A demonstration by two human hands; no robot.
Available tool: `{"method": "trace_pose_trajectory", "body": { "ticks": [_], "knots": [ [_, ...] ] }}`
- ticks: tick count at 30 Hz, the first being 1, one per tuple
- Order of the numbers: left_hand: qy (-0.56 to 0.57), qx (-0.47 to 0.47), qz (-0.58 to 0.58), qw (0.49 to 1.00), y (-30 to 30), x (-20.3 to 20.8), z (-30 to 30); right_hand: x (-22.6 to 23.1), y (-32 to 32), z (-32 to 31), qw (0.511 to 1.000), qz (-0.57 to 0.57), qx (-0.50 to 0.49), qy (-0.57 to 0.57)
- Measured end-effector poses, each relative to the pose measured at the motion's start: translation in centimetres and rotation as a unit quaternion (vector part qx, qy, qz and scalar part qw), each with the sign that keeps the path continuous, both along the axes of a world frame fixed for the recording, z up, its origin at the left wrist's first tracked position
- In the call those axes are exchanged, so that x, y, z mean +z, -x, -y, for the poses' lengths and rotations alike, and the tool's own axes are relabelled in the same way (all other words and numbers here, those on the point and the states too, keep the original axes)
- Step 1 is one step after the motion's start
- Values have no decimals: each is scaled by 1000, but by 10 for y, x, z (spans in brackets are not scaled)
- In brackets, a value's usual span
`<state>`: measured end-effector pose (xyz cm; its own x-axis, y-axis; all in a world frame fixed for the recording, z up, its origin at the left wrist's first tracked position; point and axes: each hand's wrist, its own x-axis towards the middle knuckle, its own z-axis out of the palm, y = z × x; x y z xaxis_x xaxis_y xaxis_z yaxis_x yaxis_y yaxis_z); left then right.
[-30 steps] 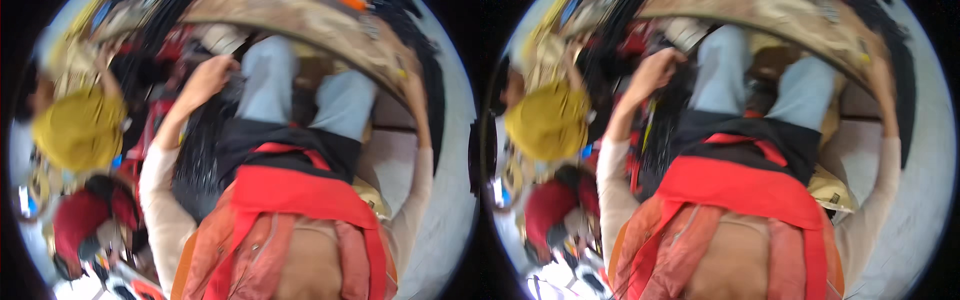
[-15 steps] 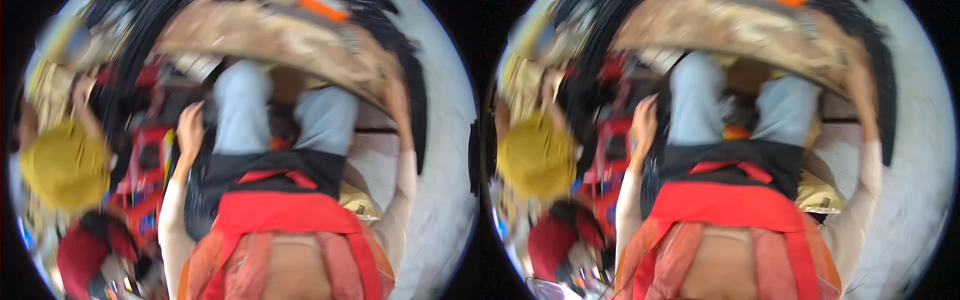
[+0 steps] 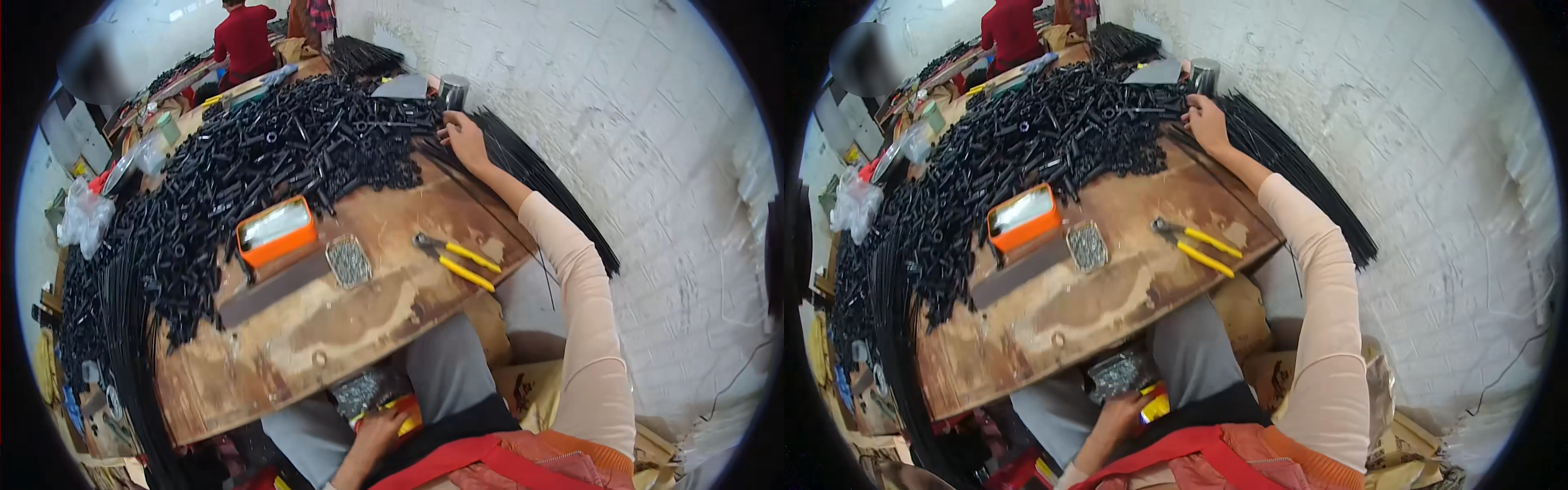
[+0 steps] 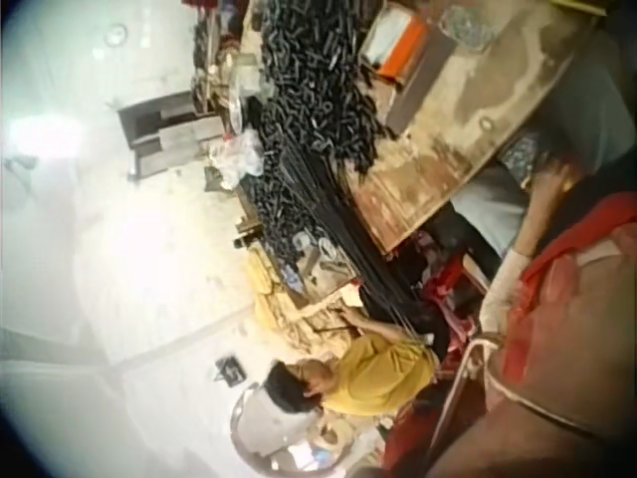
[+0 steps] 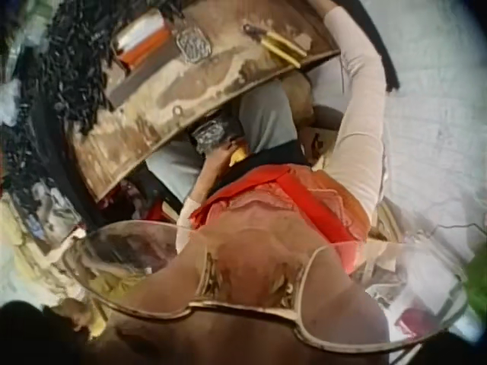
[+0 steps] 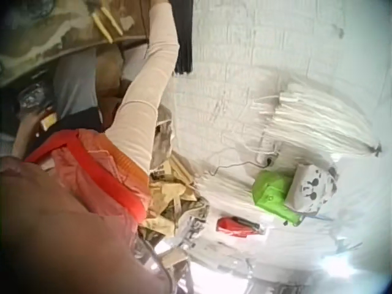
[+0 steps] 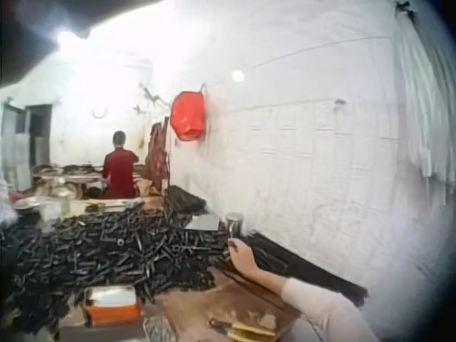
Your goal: Assembling black plastic components onto a wire harness or rack using pliers.
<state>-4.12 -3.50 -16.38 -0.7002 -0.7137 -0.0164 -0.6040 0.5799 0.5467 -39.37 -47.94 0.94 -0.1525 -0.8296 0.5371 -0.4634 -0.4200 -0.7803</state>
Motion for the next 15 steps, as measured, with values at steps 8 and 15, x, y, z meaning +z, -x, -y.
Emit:
{"method": "trace_pose_trajectory", "body": {
  "ticks": [8, 15],
  "knots": [
    [-33, 37, 9, 999, 7, -27, 37, -12, 36, 175, 938, 285, -89, -175],
    [-116, 53, 57, 990, 4, -42, 32, -17, 31, 190, 931, 296, -29, -213]
  ]
}}
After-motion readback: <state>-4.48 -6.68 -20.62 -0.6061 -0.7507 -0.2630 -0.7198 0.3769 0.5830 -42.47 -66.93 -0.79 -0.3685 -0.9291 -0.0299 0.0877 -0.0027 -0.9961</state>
